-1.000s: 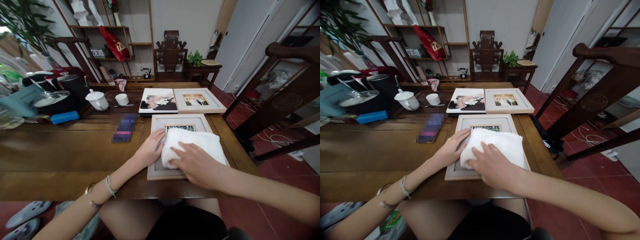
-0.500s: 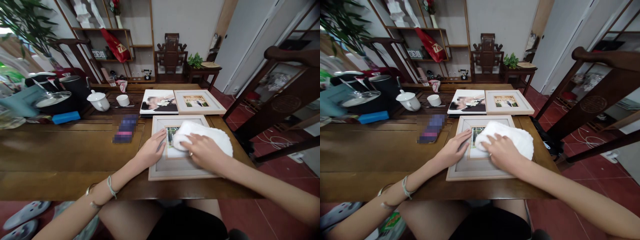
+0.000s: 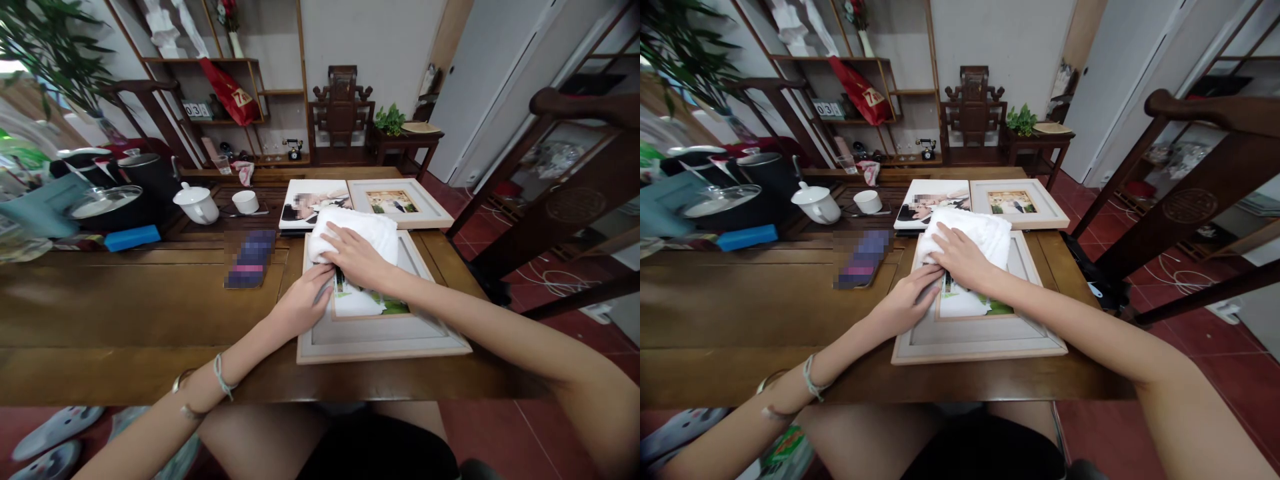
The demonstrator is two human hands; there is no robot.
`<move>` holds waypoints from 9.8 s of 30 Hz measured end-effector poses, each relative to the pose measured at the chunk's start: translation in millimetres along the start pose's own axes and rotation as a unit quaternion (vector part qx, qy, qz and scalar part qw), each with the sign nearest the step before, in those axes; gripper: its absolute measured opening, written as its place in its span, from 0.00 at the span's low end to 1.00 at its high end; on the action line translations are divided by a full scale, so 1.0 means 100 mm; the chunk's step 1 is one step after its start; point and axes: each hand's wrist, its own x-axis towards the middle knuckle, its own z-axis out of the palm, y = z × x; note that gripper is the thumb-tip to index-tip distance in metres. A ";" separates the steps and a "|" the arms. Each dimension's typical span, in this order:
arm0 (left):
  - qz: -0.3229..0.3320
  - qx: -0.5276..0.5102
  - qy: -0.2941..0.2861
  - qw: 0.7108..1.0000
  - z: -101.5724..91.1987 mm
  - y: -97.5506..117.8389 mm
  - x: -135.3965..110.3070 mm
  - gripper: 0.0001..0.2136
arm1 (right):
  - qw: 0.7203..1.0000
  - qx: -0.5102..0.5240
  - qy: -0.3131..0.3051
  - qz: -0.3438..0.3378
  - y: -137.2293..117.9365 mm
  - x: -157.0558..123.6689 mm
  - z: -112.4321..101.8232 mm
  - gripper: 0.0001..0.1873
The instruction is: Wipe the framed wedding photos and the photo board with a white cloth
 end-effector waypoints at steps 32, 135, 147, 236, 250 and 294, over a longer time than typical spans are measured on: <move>-0.006 -0.004 -0.013 1.000 0.00 0.01 -0.01 0.20 | 0.984 0.053 -0.167 0.022 -0.20 -1.04 -0.77 0.19; 0.010 -0.007 0.002 1.000 0.01 -0.01 -0.02 0.19 | 0.972 0.162 -0.165 -0.049 -0.55 -1.08 -0.89 0.23; 0.016 -0.009 0.002 1.000 0.00 0.01 -0.02 0.19 | 0.991 0.077 -0.108 0.032 -0.17 -0.95 -0.44 0.29; 0.001 0.004 -0.029 1.000 0.00 0.00 -0.03 0.19 | 0.988 -0.117 -0.100 0.034 0.38 -0.89 -0.31 0.21; 0.014 0.013 -0.024 1.000 0.01 -0.01 -0.02 0.19 | 0.975 0.168 -0.119 -0.079 -0.42 -1.19 -0.80 0.23; -0.041 -0.070 0.019 0.997 0.01 -0.01 -0.02 0.22 | 0.985 0.083 -0.128 -0.075 -0.61 -0.72 -0.63 0.21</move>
